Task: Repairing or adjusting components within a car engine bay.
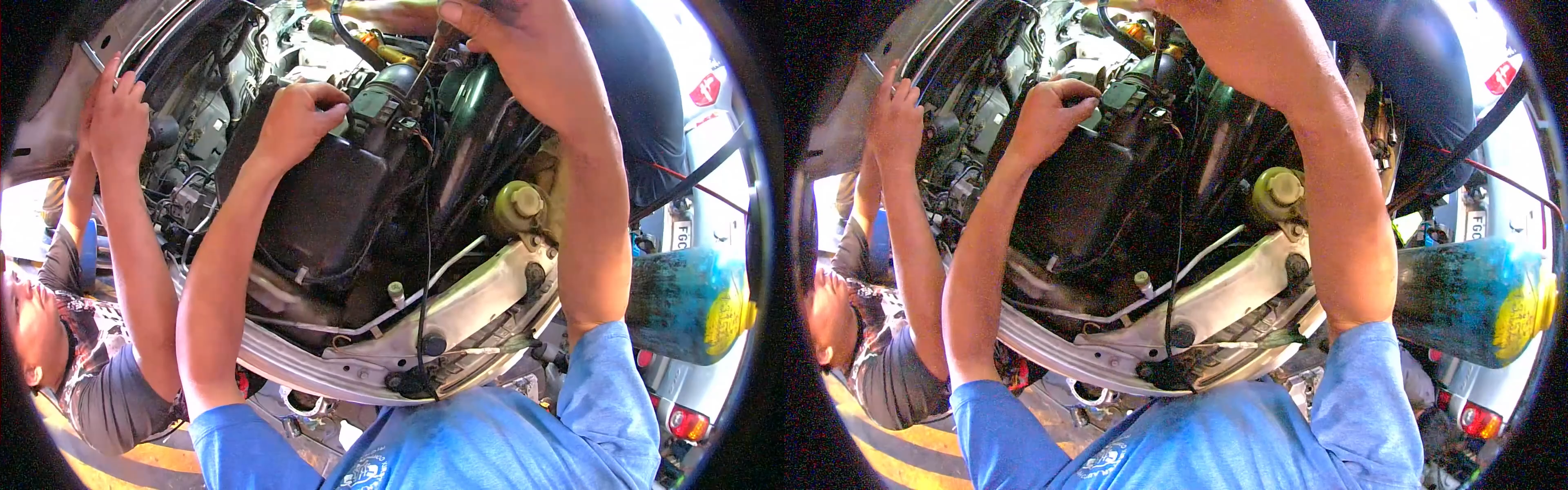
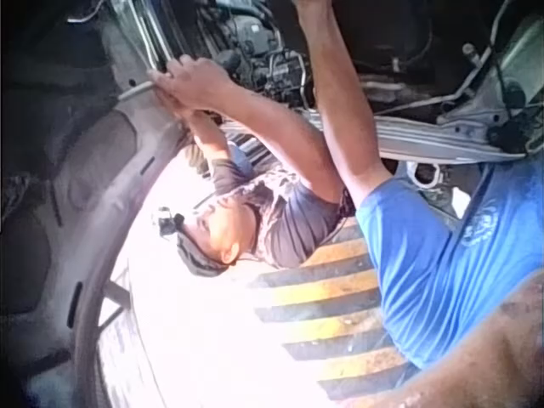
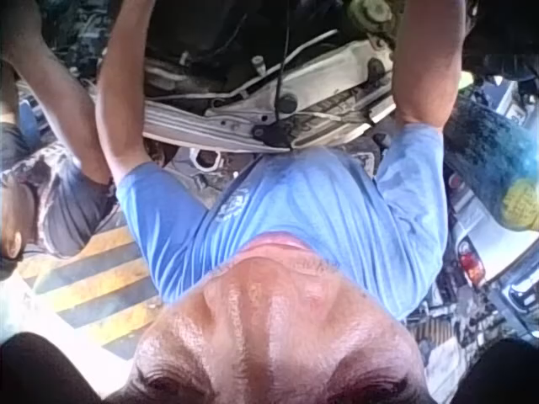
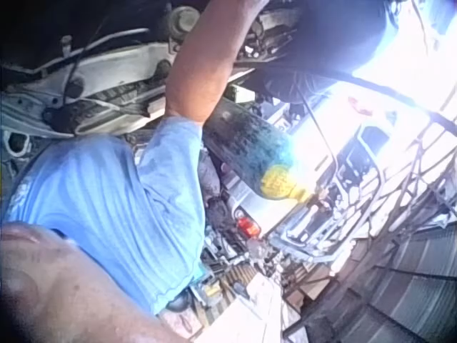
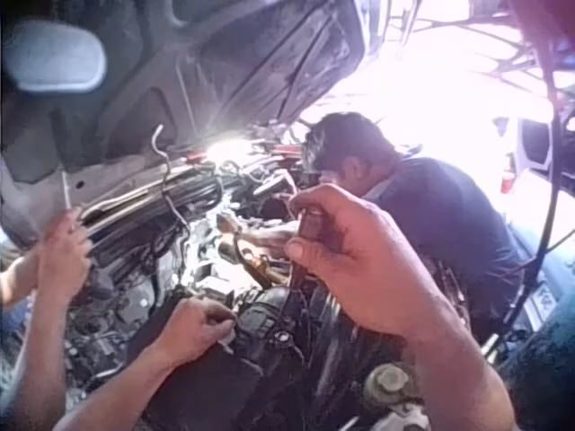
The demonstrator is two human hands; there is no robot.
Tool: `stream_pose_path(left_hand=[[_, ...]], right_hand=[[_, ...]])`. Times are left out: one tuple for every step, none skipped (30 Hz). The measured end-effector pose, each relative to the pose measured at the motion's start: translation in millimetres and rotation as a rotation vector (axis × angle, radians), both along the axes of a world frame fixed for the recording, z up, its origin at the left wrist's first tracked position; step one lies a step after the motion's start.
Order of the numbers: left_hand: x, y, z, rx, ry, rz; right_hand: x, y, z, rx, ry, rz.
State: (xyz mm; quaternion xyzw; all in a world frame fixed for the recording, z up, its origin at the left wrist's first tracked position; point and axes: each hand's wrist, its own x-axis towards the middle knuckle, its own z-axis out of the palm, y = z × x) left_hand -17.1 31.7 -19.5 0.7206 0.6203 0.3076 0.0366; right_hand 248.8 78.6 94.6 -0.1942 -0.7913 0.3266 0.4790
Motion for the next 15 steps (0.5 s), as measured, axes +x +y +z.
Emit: stream_pose_path(left_hand=[[0,0,0,0.006,-0.005,0.002],[0,-1,1,-0.021,-0.038,0.007],[1,-1,1,-0.047,-0.072,0.011],[1,-1,1,-0.05,-0.073,0.011],[0,-1,0,-0.072,-0.071,0.012],[0,-1,0,-0.085,-0.063,0.004],[0,0,-1,-0.098,-0.07,0.009],[0,0,-2,-0.075,-0.065,-0.006],[-1,0,-3,-0.044,-0.052,-0.031],[-1,1,-3,-0.052,-0.058,-0.021],[-2,1,-4,-0.017,-0.033,-0.035],[-2,2,-4,0.004,0.004,-0.038],[-2,2,-5,0.02,-0.006,-0.049],[-2,3,-5,0.012,-0.029,-0.049],[-1,3,-5,-0.016,-0.042,-0.037]], right_hand=[[1,1,-2,0.07,-0.07,-0.071],[0,2,-3,0.139,-0.14,-0.141],[-1,2,-5,0.136,-0.141,-0.14],[-4,3,-6,0.118,-0.08,-0.107],[-6,4,-7,0.101,-0.019,-0.075],[-8,3,-7,0.099,-0.02,-0.078],[-9,3,-7,0.071,-0.014,-0.07],[-11,2,-7,0.043,-0.007,-0.063],[-12,2,-6,0.041,-0.006,-0.065],[-12,0,-6,0.061,-0.039,-0.113],[-12,0,-5,0.071,-0.055,-0.137],[-13,0,-5,0.08,-0.071,-0.162],[-16,2,-4,0.026,-0.09,-0.14],[-18,5,-4,-0.027,-0.11,-0.117],[-23,8,-4,-0.027,-0.109,-0.116]])
